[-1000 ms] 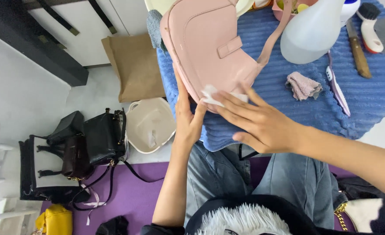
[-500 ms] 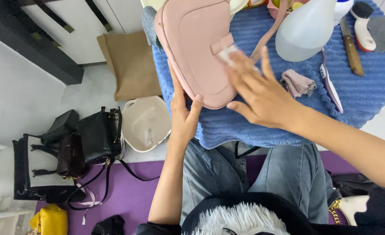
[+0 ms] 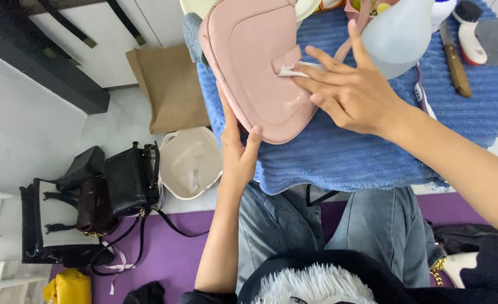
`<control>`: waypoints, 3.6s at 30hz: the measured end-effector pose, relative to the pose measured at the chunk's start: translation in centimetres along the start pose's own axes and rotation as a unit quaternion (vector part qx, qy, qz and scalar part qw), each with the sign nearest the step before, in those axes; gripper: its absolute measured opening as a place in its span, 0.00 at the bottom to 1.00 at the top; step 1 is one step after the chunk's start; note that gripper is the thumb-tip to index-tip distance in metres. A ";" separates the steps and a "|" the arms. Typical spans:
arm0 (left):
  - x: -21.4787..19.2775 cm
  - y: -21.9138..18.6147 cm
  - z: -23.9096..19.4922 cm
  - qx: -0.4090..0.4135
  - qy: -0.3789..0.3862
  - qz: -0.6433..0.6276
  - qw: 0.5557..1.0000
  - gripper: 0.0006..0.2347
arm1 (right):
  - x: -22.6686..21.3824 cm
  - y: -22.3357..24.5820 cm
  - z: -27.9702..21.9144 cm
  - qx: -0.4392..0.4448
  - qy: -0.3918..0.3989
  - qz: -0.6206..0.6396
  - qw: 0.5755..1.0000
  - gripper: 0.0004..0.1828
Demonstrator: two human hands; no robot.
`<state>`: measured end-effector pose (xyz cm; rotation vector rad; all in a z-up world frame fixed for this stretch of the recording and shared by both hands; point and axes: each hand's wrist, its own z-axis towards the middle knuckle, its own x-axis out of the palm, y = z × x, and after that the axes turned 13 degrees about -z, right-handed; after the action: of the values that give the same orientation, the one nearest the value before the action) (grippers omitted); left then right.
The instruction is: Applying a second round of leather cream to a pink handbag to condition and polish it.
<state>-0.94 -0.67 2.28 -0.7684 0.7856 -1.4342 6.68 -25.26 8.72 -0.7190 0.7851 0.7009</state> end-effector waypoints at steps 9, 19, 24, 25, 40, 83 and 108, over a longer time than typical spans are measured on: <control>-0.1 -0.7 -0.1 -0.009 0.002 -0.002 1.000 0.33 | 0.3 1.9 1.2 0.133 0.074 -0.060 0.987 0.30; -0.5 2.7 -0.6 0.005 0.000 0.009 1.000 0.34 | -7.0 2.4 -4.1 0.444 0.018 0.378 0.812 0.18; -0.5 1.8 -0.3 -0.011 -0.014 0.037 0.999 0.33 | -8.9 -1.0 -12.6 0.494 -0.026 0.400 0.772 0.19; -0.4 1.9 -0.2 -0.011 -0.011 0.031 0.999 0.33 | -8.6 -1.6 -13.9 0.497 -0.026 0.395 0.772 0.19; 0.2 1.2 0.0 -0.019 -0.033 0.035 0.999 0.31 | -3.6 -2.6 -13.5 0.380 -0.103 -0.062 0.917 0.17; -1.5 0.5 0.3 -0.026 0.039 -0.029 0.998 0.33 | 1.4 5.2 11.1 -0.096 -0.229 0.014 0.969 0.13; -0.9 0.4 0.3 0.031 0.022 -0.008 0.999 0.31 | 0.4 6.8 2.1 -0.104 -0.181 0.016 0.978 0.13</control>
<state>-0.44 0.22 2.09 -0.7004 0.7667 -1.4872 2.41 -19.63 7.41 -0.7412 0.3938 0.9228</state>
